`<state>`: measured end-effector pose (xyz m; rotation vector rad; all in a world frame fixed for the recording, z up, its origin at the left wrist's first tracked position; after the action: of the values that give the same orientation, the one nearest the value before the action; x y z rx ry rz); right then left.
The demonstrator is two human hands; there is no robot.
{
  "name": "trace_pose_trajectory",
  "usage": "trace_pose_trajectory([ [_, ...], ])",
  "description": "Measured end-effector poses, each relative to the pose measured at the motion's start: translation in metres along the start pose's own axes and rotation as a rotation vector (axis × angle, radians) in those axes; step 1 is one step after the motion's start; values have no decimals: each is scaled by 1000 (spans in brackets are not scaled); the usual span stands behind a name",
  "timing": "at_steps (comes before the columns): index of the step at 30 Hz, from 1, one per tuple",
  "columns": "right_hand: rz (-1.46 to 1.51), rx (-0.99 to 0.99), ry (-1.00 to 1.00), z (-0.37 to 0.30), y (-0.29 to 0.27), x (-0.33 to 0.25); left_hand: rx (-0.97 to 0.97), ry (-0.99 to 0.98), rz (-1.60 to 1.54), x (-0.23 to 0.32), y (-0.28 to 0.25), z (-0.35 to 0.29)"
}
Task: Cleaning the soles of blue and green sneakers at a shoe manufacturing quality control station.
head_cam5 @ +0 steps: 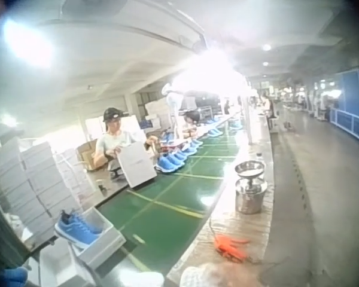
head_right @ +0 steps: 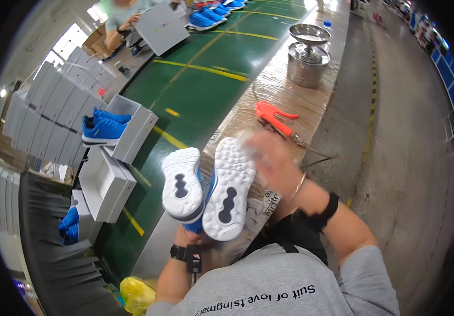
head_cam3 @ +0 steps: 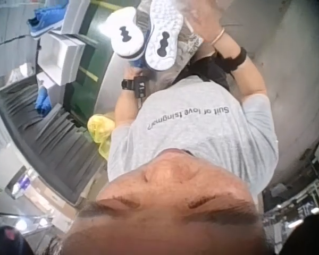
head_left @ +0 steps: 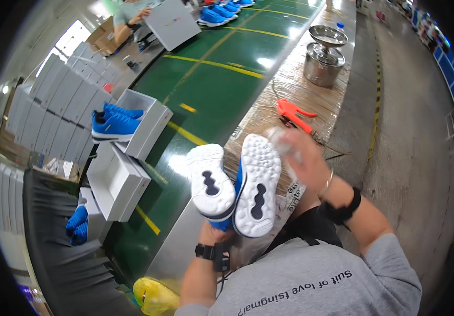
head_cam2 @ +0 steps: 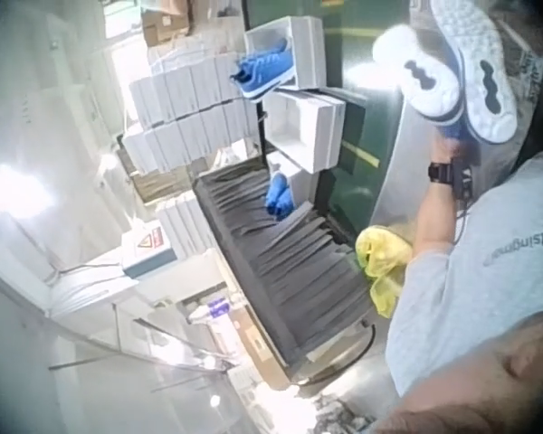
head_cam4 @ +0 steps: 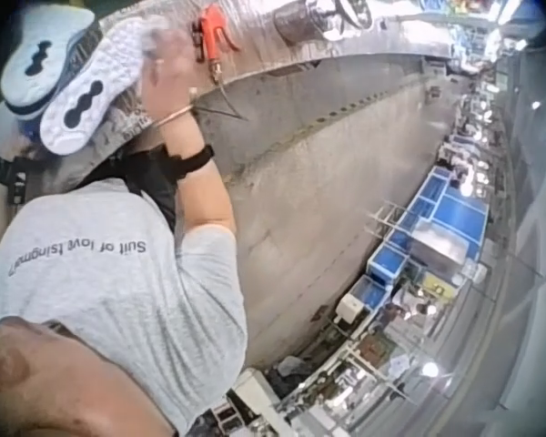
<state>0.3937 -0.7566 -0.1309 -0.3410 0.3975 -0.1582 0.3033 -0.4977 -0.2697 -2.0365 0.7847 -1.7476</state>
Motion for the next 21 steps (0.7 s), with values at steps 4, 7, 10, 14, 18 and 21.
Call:
trace_pose_trajectory([
  [4, 264, -370, -541, -14, 44, -115, -329, -516, -1484, -15, 28, 20],
  [7, 77, -415, -273, 4, 82, -31, -342, -540, -1455, 1, 23, 18],
  [10, -61, -293, -41, 5, 87, 71, -403, -564, -1445, 6, 38, 19],
  [14, -213, -598, 150, 8, 96, 115, -432, -561, -1461, 18, 40, 22],
  [18, 213, -387, -306, 25, 69, -31, -382, -572, -1549, 15, 31, -12],
  [21, 174, -306, -434, -13, 52, -47, -361, -573, -1614, 36, 29, 23],
])
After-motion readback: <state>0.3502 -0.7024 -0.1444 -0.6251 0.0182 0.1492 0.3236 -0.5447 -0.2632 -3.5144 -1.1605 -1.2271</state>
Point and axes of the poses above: each hand's wrist, its own z-axis towards the middle knuckle, its own y-axis out of the palm, x = y × z, the point moved 8 cm from there along z, towards the middle knuckle, and after that the axes turned 14 degrees about -y, right-handed, at the moved point
